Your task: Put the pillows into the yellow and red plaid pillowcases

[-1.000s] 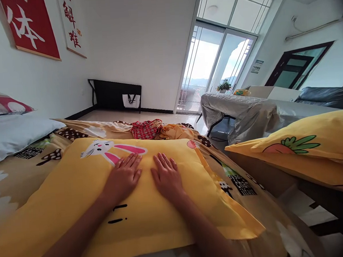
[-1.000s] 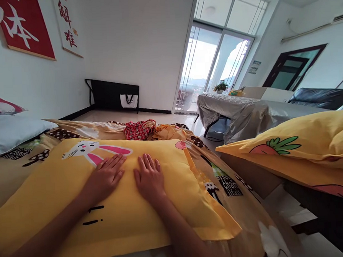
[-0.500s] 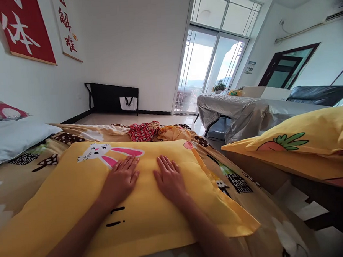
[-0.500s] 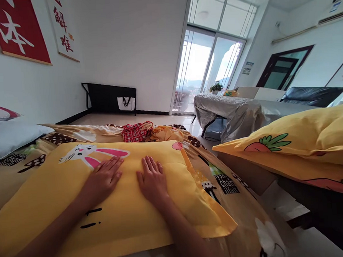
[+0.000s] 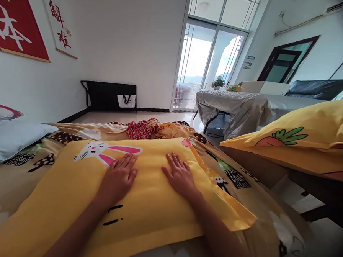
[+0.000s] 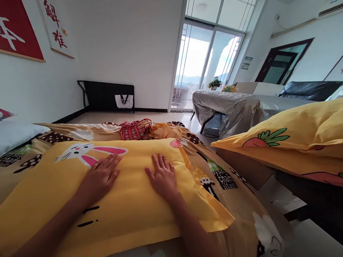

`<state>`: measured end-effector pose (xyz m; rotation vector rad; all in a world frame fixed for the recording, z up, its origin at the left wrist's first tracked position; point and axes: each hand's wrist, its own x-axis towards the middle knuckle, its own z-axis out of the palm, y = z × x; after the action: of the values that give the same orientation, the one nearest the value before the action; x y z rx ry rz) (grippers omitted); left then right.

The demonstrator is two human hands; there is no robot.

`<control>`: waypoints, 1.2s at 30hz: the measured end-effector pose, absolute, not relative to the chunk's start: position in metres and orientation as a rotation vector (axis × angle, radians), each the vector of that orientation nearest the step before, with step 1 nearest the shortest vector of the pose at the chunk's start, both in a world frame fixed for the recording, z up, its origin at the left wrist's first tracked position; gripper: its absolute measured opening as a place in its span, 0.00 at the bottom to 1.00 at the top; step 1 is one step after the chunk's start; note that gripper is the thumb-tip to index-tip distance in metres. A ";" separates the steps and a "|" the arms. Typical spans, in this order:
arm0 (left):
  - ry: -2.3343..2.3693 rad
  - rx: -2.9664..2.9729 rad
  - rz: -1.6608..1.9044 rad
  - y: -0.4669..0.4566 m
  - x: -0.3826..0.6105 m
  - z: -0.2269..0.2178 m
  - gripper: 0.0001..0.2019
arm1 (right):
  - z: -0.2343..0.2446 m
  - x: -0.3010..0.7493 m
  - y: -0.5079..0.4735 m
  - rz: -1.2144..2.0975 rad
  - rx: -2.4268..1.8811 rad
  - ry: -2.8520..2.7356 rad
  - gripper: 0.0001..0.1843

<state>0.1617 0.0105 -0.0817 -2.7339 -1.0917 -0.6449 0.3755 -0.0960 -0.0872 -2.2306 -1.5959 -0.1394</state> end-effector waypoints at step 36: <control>-1.027 -2.630 -0.691 0.008 0.162 -0.084 0.26 | -0.099 0.366 -0.162 -0.631 -1.830 -1.579 0.26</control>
<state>0.1617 0.0081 -0.0844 -2.6297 -1.0270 -0.6913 0.3661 -0.1620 -0.0993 -1.8296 -1.5788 -0.6309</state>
